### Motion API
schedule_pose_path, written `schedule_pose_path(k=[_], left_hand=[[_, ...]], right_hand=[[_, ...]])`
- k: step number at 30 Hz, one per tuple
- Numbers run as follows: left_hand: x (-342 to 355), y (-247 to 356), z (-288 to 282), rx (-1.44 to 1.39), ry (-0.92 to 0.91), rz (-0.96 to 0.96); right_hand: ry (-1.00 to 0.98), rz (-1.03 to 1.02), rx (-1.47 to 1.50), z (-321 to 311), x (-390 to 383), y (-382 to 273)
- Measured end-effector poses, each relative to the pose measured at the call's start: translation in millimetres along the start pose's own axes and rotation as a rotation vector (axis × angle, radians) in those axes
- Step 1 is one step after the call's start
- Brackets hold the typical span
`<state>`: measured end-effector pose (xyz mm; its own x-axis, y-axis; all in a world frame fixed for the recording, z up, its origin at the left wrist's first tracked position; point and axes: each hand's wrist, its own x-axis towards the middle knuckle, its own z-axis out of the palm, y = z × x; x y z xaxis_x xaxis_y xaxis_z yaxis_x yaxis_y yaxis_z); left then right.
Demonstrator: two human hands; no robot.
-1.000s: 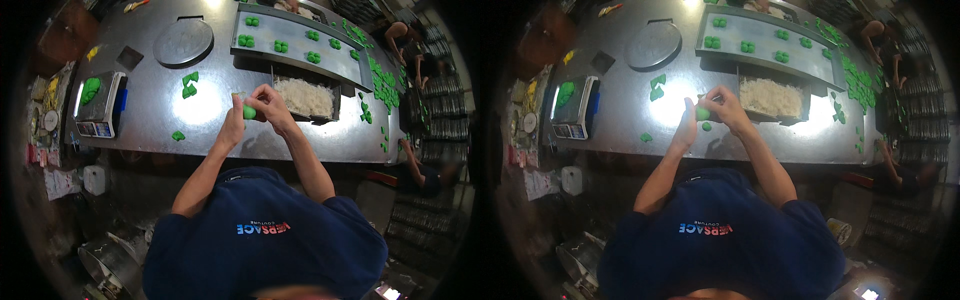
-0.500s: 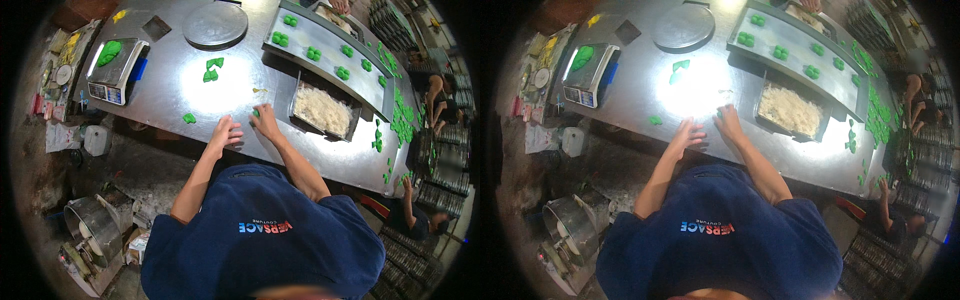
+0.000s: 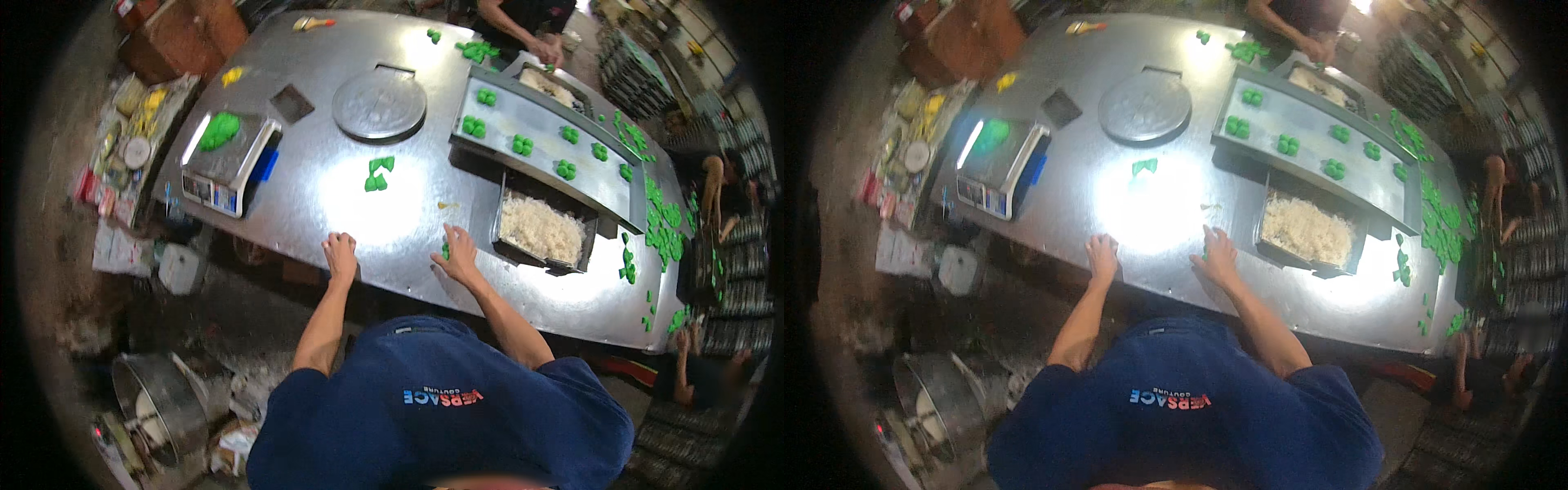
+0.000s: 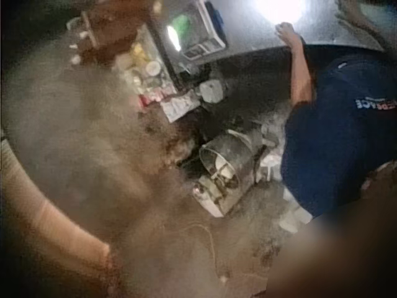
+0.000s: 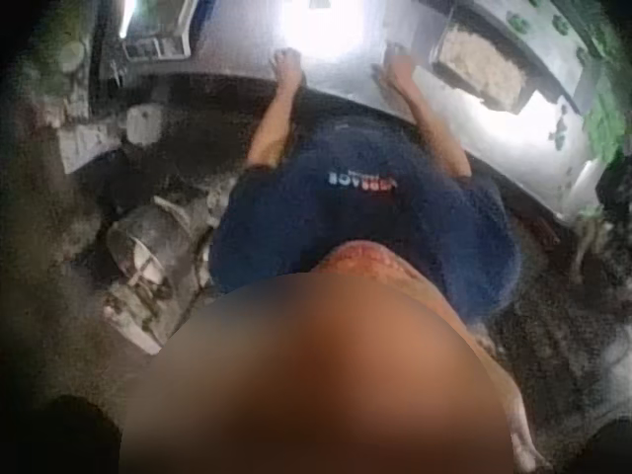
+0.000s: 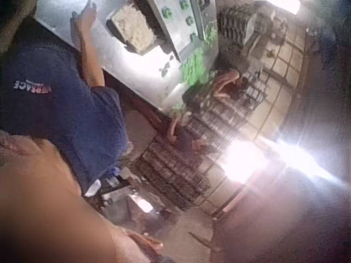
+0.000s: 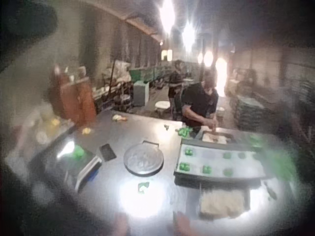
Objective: The person repeatedly takes small pieces of green dough, rolls them into balls, and places them into a tray containing a white granular substance. The person continues this process, arranging the shaped dough pieces on a metal tray.
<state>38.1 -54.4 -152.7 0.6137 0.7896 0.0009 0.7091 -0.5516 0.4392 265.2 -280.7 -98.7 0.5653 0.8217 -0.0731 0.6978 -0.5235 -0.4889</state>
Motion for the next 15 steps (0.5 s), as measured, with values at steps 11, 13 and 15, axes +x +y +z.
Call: schedule_pose_path(k=[11, 13, 15], left_hand=[[3, 206, -104, -1.151, -0.294, 0.053], [3, 222, -107, -1.135, -0.350, 0.077], [1, 229, -89, -0.991, -0.192, 0.309]], right_hand=[[0.330, -0.099, 0.650, -88, -16, -97], [0.450, -0.117, 0.615, -99, -19, -87], [0.537, -0.074, 0.748, -115, -23, -88]])
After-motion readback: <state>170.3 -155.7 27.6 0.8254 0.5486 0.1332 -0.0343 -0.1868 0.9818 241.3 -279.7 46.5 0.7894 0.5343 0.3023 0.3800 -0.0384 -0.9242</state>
